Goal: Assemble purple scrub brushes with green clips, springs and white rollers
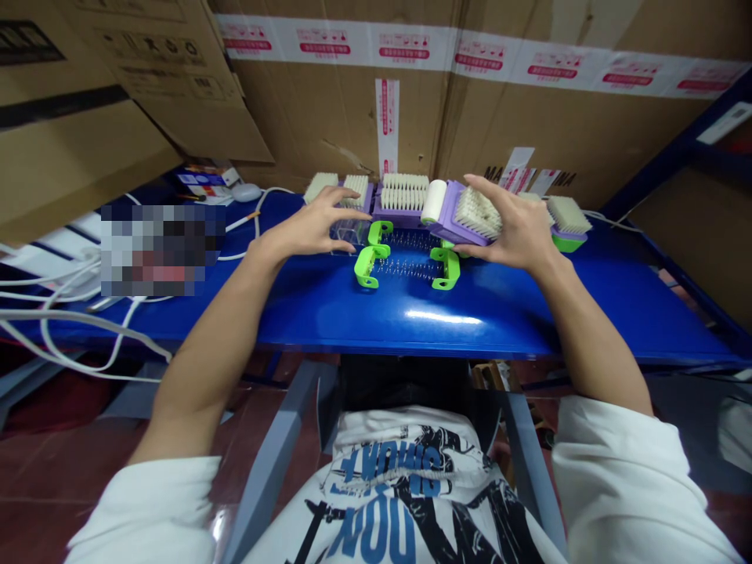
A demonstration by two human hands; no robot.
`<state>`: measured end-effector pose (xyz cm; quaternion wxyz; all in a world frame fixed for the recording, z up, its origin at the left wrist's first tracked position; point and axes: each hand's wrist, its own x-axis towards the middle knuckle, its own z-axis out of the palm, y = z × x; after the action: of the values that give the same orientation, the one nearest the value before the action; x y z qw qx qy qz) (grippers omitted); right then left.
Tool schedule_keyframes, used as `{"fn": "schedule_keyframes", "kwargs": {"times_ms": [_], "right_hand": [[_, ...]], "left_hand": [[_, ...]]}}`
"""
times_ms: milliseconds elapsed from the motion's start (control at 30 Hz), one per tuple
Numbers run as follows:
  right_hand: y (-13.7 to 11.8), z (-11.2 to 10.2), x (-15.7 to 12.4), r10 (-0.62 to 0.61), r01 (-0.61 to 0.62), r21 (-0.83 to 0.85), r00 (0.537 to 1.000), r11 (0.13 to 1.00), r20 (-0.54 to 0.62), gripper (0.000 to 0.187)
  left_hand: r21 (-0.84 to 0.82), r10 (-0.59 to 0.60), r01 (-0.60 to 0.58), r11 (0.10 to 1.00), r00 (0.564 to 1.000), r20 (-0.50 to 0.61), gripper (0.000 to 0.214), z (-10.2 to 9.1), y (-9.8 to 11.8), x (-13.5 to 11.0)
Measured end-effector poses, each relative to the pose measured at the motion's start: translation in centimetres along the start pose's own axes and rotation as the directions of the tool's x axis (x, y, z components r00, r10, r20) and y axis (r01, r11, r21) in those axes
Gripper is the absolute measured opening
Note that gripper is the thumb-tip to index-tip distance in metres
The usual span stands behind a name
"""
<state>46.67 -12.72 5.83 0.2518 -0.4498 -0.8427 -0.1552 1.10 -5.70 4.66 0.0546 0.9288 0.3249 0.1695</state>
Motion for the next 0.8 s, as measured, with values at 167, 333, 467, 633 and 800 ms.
{"fn": "schedule_keyframes", "kwargs": {"times_ms": [167,333,467,633,800], "right_hand": [[0.3,0.1,0.0,-0.01,0.01,-0.006,1.0,1.0,-0.014,0.133],[0.2,0.1,0.0,-0.004,0.004,0.004,1.0,1.0,0.01,0.132],[-0.3,-0.3,0.0,-0.002,0.002,0.025,1.0,1.0,0.006,0.13],[-0.6,-0.6,-0.1,0.008,-0.009,0.033,1.0,0.999,0.021,0.126],[-0.6,-0.6,0.0,0.016,-0.019,0.052,0.999,0.998,0.047,0.127]], "left_hand": [[0.05,-0.026,0.026,0.998,1.0,0.008,0.059,-0.2,0.1,-0.3],[0.073,-0.043,0.043,0.996,0.999,0.006,0.065,0.0,0.6,0.0],[0.054,-0.113,0.117,0.992,0.991,-0.075,0.117,-0.7,-0.2,-0.8],[-0.128,-0.276,0.257,0.958,0.947,-0.164,0.186,-1.8,-5.1,-3.8],[-0.278,-0.291,0.269,0.922,0.956,-0.042,0.188,1.0,-10.6,-4.0]]}}
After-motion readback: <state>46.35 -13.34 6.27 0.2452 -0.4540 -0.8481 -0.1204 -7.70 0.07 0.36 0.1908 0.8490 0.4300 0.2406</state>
